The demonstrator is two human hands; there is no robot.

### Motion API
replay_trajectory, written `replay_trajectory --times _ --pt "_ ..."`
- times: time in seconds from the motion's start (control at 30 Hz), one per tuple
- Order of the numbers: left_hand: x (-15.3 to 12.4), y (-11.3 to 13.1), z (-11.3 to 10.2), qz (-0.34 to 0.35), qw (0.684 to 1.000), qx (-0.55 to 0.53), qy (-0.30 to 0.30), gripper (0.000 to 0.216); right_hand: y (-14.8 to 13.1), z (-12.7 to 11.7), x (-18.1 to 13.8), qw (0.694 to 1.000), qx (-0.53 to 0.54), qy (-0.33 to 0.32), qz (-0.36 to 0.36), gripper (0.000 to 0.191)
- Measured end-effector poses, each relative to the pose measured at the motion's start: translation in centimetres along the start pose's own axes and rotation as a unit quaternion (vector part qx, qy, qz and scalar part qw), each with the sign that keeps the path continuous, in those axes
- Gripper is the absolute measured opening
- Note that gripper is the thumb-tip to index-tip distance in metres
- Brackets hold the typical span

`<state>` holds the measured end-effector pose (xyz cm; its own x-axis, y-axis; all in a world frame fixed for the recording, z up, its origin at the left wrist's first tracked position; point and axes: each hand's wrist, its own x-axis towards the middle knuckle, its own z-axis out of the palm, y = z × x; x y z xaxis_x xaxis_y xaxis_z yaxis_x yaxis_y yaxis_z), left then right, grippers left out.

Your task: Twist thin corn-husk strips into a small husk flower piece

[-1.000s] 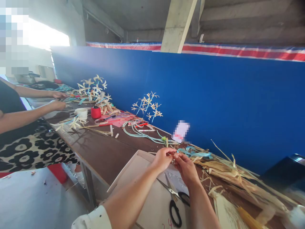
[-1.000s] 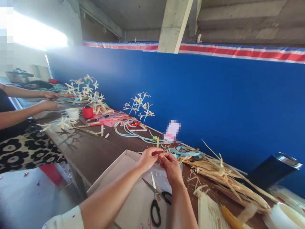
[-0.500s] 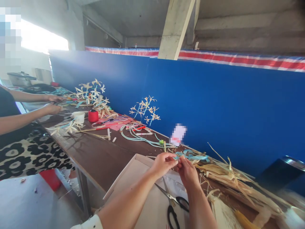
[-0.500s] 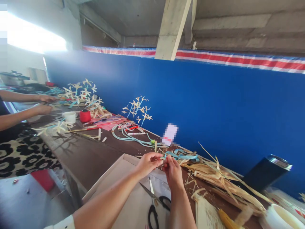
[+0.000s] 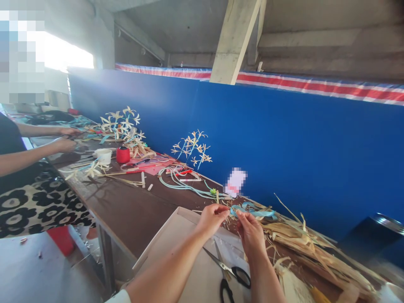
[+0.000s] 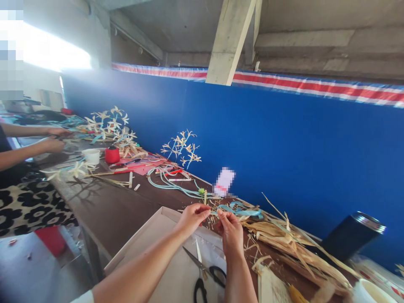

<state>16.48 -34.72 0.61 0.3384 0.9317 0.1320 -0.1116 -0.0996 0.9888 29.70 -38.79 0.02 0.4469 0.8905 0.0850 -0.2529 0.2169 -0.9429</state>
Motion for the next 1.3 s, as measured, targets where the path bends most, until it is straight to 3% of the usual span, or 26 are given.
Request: replay_trajectory --times 0.37,0.6,0.8,1.0,1.3 --pt "0.0 -0.3 -0.1 0.019 0.999 0.035 0.011 0.037 -0.5 0.4 -0.6 0.986 -0.153 0.023 -0.053 0.046" --pt "0.1 -0.4 -0.2 0.034 0.997 0.06 0.022 0.035 0.0 0.5 -0.3 0.988 -0.144 -0.005 -0.061 0.028" --pt "0.1 -0.4 -0.3 0.042 0.997 0.059 0.027 0.036 0.5 0.4 0.2 0.995 -0.099 0.002 -0.026 0.038" --pt "0.2 -0.4 -0.3 0.039 0.997 0.052 0.03 0.035 0.8 0.1 0.5 0.996 -0.092 -0.001 0.011 0.031" --pt "0.1 0.0 -0.2 0.014 1.0 0.005 0.022 0.033 0.3 0.5 -0.1 0.999 -0.044 -0.011 -0.012 0.029"
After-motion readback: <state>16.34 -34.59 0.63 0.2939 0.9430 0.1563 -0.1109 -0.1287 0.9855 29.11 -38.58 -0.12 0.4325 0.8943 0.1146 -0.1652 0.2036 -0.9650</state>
